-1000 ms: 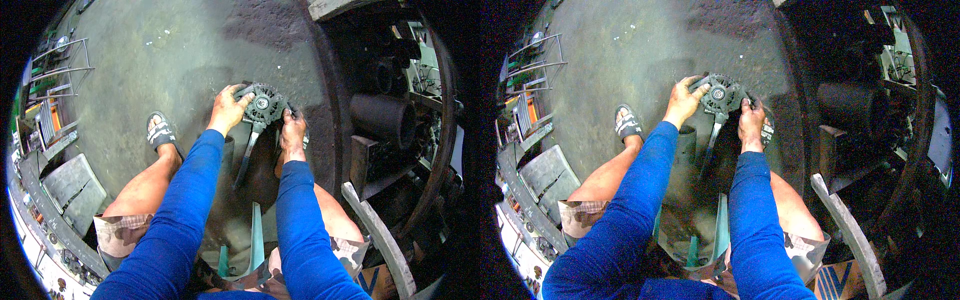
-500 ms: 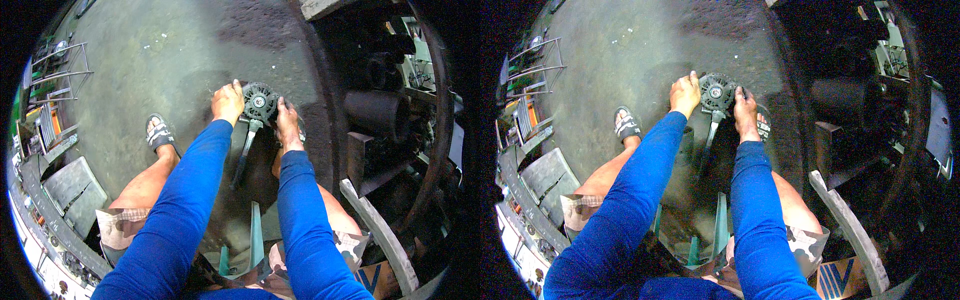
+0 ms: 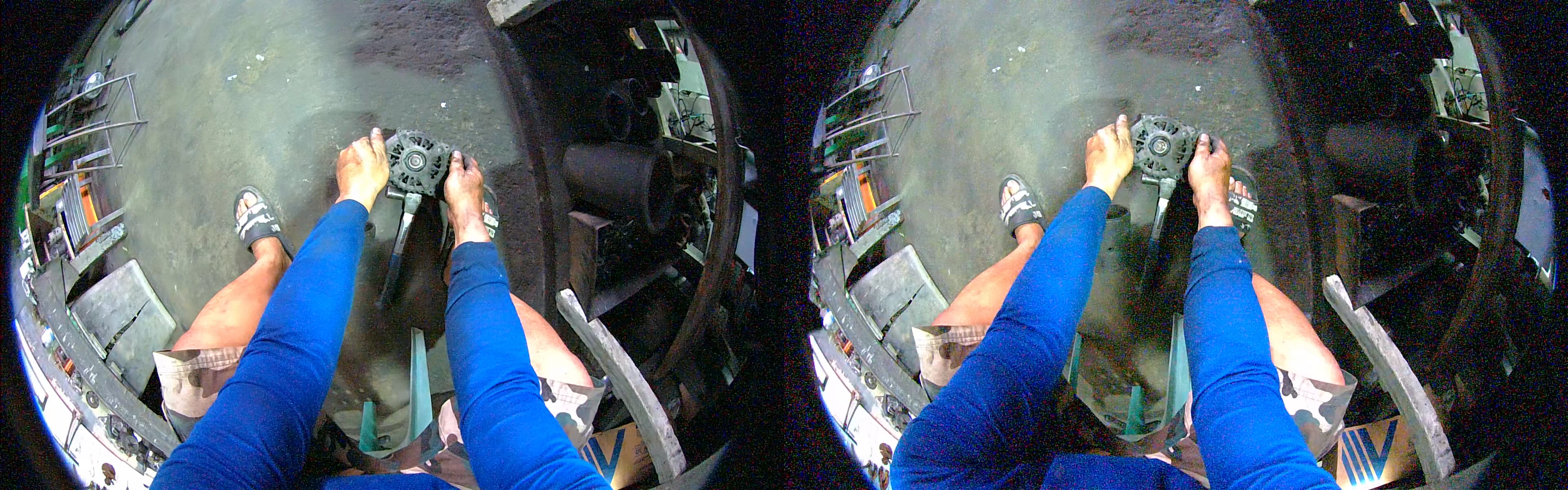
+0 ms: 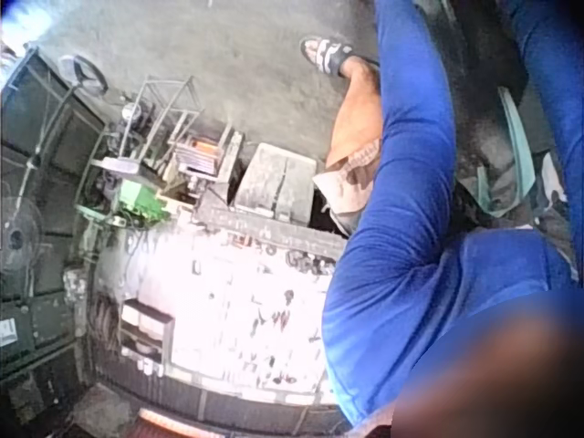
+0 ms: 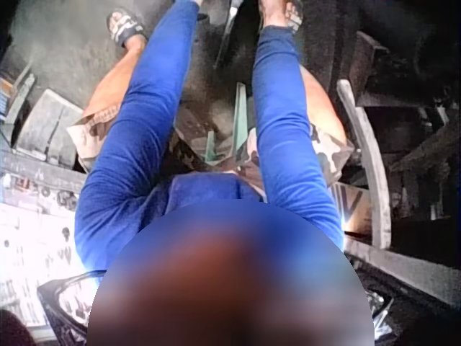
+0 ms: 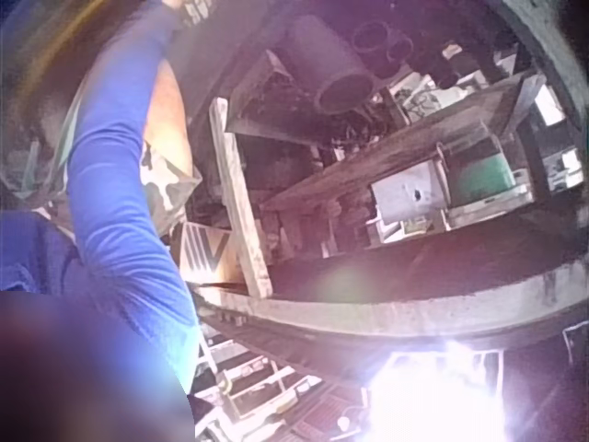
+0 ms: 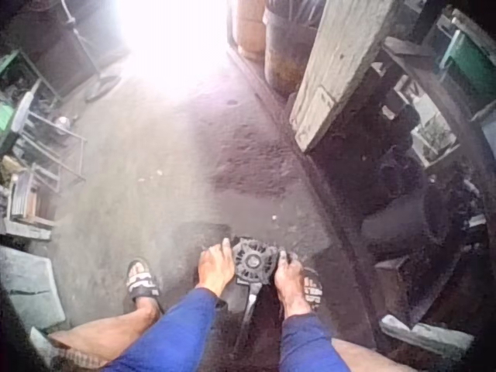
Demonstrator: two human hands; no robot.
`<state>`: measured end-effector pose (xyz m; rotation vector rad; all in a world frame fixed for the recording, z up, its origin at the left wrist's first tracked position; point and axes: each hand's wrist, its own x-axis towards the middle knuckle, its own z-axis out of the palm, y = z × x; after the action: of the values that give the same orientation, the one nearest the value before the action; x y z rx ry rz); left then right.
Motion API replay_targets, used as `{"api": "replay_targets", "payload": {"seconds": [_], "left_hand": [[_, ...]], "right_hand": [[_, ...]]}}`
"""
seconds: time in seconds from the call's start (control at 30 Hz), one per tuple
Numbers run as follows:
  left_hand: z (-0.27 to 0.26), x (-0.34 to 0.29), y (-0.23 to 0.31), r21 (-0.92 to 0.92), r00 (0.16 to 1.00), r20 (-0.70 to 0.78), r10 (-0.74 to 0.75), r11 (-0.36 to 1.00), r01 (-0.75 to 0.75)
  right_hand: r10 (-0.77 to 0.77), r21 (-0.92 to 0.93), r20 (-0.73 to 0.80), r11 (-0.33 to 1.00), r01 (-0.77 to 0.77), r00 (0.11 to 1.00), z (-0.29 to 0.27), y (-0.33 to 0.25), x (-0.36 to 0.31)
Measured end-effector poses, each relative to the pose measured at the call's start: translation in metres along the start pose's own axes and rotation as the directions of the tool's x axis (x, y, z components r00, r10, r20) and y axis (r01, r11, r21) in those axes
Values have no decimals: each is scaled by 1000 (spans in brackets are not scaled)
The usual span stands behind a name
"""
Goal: The person uses a hammer and a metal pipe to repeatedly strike the housing of an alternator, attempting to dislodge a component. They rotate the alternator and reposition the pipe multiple times while striking it. The person then places the alternator on the floor and uses a metal cylinder as an anvil to continue hammering the component.
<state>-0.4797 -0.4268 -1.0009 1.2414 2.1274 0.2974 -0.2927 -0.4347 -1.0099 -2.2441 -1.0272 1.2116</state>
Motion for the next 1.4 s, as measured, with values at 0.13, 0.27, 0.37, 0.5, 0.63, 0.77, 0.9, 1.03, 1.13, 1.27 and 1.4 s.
{"api": "replay_targets", "payload": {"seconds": [0.13,0.27,0.37,0.5,0.63,0.77,0.9,1.03,1.13,1.27,1.4], "left_hand": [[-1,1,2,29,1000,18,2,1000,-3],[2,3,2,71,999,32,1,997,-3],[4,2,1,66,998,-29,64,996,-62],[5,0,1,52,997,-45,65,997,-63],[4,-3,4,46,999,-41,4,999,-2],[6,-3,4,48,999,-53,0,999,3],[6,0,1,40,998,-54,14,999,-12],[5,-1,2,96,998,-39,57,994,-53],[2,-7,5,68,999,-14,32,997,-31],[-2,-7,8,21,995,-78,62,998,-60],[2,-5,4,18,997,-53,49,999,-48]], "right_hand": [[29,75,14,997,-30,999,1,7,-1],[1,8,-86,1000,0,996,6,13,0],[-21,-65,-104,998,14,994,9,18,0],[-19,23,-99,1000,21,995,9,25,-3],[-18,96,23,995,16,1000,4,29,-3],[0,30,34,1000,-1,999,1,30,0],[-41,53,58,998,38,997,-1,34,4],[-10,107,50,994,5,999,-1,51,3],[18,41,-2,999,-18,1000,4,66,1],[71,39,-93,997,-67,993,12,71,3],[59,160,48,985,-66,997,9,63,5]]}}
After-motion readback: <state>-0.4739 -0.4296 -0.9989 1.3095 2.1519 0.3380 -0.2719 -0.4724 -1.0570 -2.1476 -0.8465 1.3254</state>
